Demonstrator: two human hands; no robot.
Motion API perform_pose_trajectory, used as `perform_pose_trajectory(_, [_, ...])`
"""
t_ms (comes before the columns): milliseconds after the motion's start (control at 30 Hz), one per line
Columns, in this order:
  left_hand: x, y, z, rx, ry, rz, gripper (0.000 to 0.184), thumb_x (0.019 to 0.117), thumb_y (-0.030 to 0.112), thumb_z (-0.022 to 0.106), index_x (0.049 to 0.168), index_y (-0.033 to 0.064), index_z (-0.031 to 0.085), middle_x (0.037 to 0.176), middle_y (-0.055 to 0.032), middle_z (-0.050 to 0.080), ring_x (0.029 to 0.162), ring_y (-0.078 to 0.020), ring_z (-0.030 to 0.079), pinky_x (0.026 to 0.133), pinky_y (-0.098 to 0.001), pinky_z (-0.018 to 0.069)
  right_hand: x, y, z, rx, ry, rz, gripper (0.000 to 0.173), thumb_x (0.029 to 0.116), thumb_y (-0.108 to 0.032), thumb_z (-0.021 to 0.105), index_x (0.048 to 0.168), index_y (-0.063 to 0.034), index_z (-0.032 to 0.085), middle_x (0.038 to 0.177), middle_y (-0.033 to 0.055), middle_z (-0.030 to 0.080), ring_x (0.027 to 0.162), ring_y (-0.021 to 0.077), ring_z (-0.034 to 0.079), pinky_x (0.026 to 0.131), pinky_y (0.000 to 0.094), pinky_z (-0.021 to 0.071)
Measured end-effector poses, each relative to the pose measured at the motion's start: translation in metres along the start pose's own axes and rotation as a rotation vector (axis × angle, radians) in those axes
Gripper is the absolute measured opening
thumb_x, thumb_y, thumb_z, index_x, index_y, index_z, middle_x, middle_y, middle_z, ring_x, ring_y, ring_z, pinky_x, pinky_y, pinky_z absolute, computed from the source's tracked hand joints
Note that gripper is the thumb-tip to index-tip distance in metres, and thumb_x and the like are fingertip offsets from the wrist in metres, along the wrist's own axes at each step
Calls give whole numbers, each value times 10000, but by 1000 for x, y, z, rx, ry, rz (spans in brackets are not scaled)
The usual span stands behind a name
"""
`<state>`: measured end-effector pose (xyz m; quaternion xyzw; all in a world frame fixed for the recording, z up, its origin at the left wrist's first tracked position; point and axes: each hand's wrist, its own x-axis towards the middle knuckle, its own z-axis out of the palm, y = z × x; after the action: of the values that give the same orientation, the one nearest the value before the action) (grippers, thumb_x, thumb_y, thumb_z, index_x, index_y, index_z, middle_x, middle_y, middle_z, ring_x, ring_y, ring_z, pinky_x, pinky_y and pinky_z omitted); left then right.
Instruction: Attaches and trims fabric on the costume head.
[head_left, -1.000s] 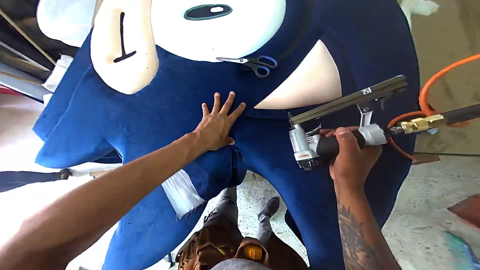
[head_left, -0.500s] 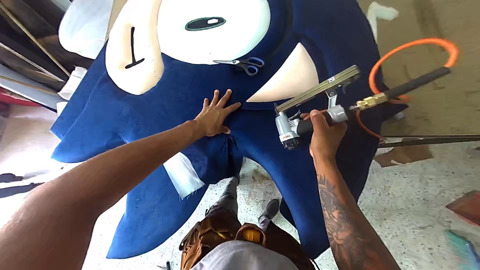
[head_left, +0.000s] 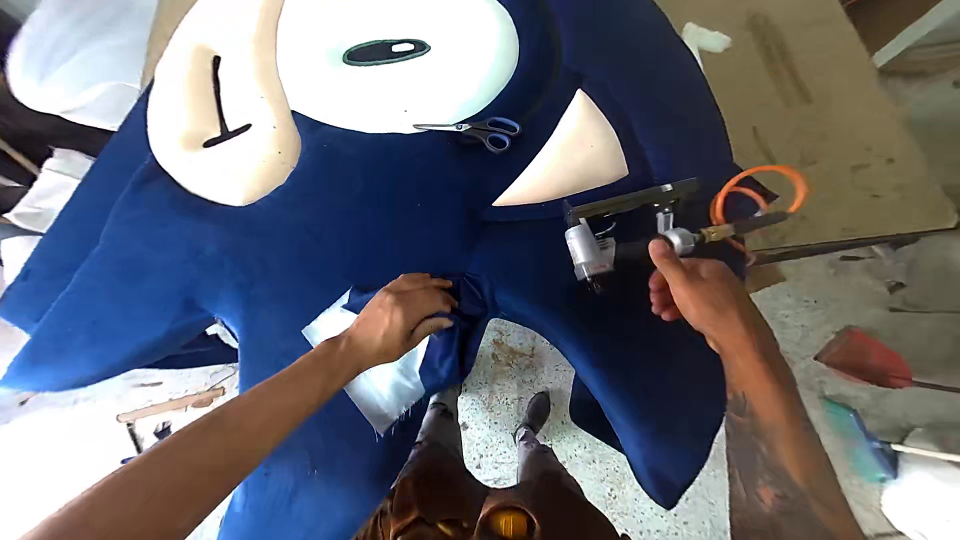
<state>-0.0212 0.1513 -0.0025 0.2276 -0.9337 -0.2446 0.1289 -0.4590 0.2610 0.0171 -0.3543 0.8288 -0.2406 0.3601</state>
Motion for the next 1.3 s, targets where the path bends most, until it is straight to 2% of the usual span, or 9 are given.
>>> perform_pose_trajectory(133, [39,-33,-35,-300,232,-227,212,1055,236,562,1109,76,691,922,-10,697,787,-72,656,720,-292,582,-92,-36,72,62,179,-340,497,949,-531,673,1195,-100,642,1065,45,700,943,189,711,761,459,634])
perform_pose_trajectory(267, [90,-74,-42,-297,264,-184,263,1071,261,533,1005,73,704,854,-8,667,759,-61,619,720,-270,531,-88,-77,174,18,-23,-638,1053,750,-314,899,1614,-198,310,1677,66,255,1486,227,381,1047,441,551])
perform_pose_trajectory(333, [113,-90,-41,-308,225,-185,288,1071,289,526,927,96,682,787,10,629,709,-63,588,677,-280,502,-51,-98,193,-86,13,-643,1057,717,-148,865,1616,-269,321,1566,75,434,1380,253,495,1007,471,554])
perform_pose_trajectory(433, [128,-112,-41,-315,176,-286,289,1043,338,586,890,114,688,713,23,617,636,-70,577,628,-302,501,-8,-119,172,-91,56,-579,395,864,-80,698,1237,-205,725,1108,33,754,1027,203,716,893,538,590])
perform_pose_trajectory(767, [32,-66,-61,-134,160,-608,578,869,563,753,1249,136,664,1069,-108,720,984,-275,705,890,-588,572,-47,-74,109,611,46,-203,128,997,-142,607,1002,-51,697,790,87,744,557,129,647,440,247,486])
perform_pose_trajectory(867, [19,-67,-47,-88,100,-713,286,883,379,787,955,112,714,847,-132,701,804,-340,687,727,-663,530,-46,-71,84,506,-10,-137,150,1009,-162,564,993,-50,663,731,89,704,507,128,604,409,237,446])
perform_pose_trajectory(1067, [14,-85,-65,-194,467,-738,182,969,321,678,1009,154,737,863,-35,707,794,-192,679,741,-522,563,-63,-42,8,-190,-101,-107,208,1033,-223,589,1170,-122,709,878,93,749,665,238,702,563,441,596])
perform_pose_trajectory(1200, [8,7,-32,-216,863,-700,220,1017,278,629,1094,82,695,893,-23,667,749,-115,628,674,-330,560,-76,-88,-7,-283,188,-588,340,1009,-271,562,1287,-84,619,1177,95,694,1013,213,694,810,455,601])
perform_pose_trajectory(1300, [20,95,74,-592,939,-891,216,1029,280,619,1148,110,679,838,-19,686,662,-144,646,575,-345,577,-64,-128,69,-451,-11,-947,465,905,-457,721,1244,-142,685,1253,102,636,1153,262,621,908,492,560])
